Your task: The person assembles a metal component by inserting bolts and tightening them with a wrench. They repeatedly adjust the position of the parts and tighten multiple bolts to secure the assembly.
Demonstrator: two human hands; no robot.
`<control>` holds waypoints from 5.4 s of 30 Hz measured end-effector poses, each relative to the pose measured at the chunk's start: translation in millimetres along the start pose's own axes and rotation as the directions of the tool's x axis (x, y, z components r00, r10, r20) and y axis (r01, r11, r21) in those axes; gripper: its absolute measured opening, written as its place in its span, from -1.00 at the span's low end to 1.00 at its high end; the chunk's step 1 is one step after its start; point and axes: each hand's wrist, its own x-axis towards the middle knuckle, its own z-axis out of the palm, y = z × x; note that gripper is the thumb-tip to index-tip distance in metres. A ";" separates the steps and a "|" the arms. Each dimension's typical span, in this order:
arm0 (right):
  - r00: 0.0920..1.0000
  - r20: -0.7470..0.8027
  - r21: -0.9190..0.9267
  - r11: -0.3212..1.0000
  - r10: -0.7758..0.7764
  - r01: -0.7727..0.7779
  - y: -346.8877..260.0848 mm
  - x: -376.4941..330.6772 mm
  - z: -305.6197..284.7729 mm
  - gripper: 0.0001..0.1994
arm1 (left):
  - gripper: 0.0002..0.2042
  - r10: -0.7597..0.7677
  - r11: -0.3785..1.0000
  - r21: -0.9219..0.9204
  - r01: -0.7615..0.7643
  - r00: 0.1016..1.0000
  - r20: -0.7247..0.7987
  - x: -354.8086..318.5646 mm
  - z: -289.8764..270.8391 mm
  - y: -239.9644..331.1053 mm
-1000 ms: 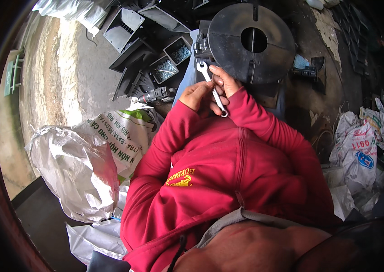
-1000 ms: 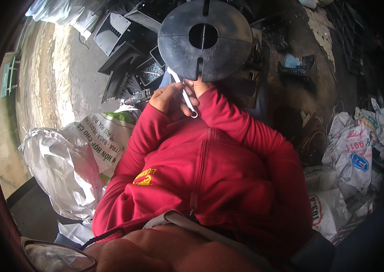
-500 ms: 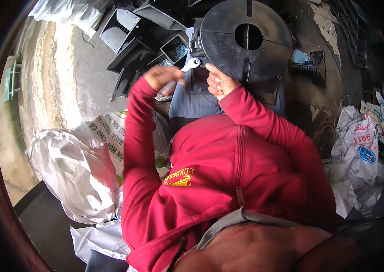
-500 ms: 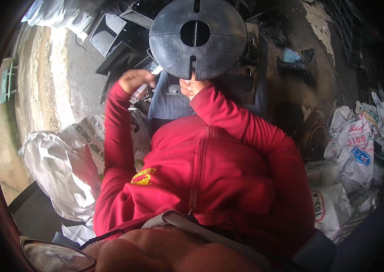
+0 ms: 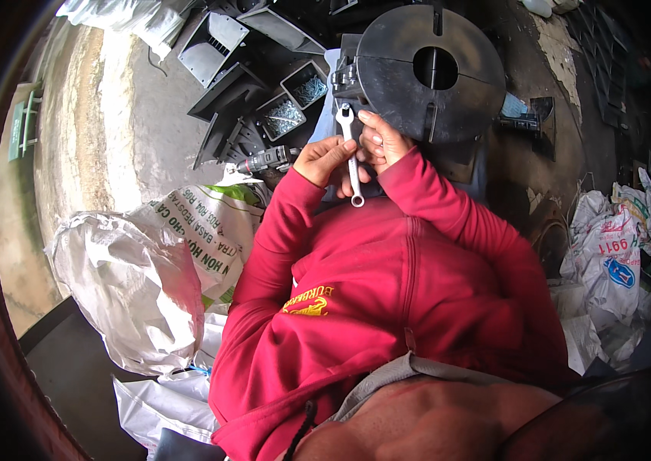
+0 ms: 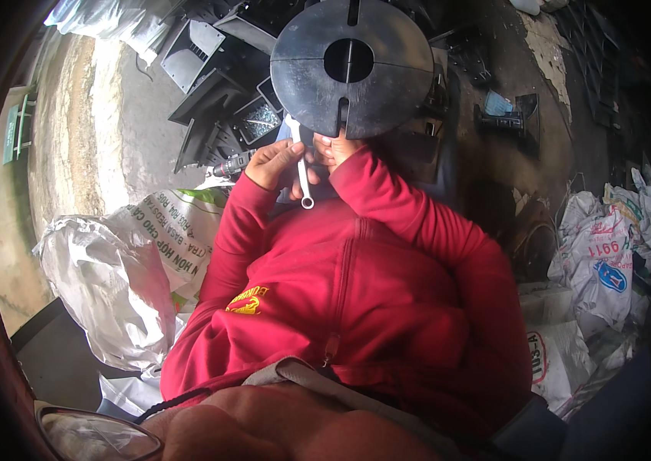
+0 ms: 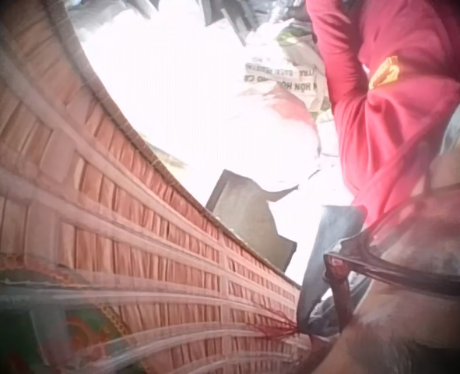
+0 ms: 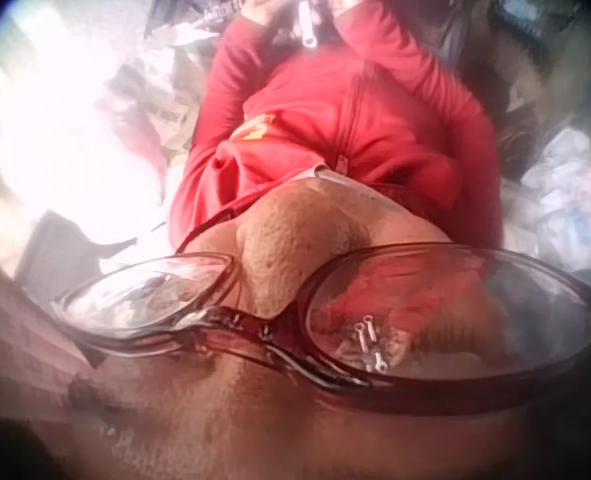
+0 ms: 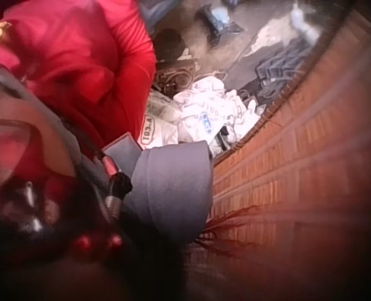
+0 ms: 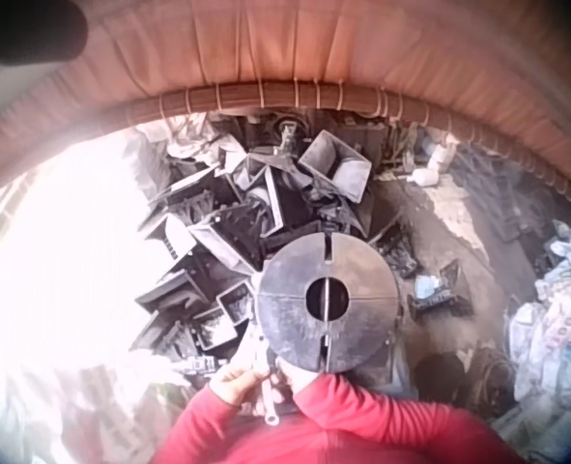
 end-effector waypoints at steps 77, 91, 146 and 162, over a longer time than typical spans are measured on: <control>0.999 0.039 0.187 0.982 0.014 -0.021 -0.6 -0.3 4.1 -0.78 | -0.73 0.116 0.985 0.153 -0.077 0.956 -0.268 12.3 -5.5 25.4; 0.996 -0.088 -0.127 0.991 0.017 -0.029 -15.4 -22.8 28.9 -0.59 | -0.73 0.189 0.978 -0.044 -0.203 0.957 -0.222 22.2 15.8 -13.1; 1.000 -0.011 0.126 0.992 -0.023 0.025 -1.0 -4.3 8.1 -0.77 | -0.69 0.175 0.977 0.157 -0.143 0.962 -0.210 12.4 4.5 6.3; 0.999 0.037 0.223 0.975 -0.030 0.021 7.6 -3.3 2.3 -0.79 | -0.69 0.134 0.940 0.334 -0.070 0.976 -0.174 4.1 -20.0 19.8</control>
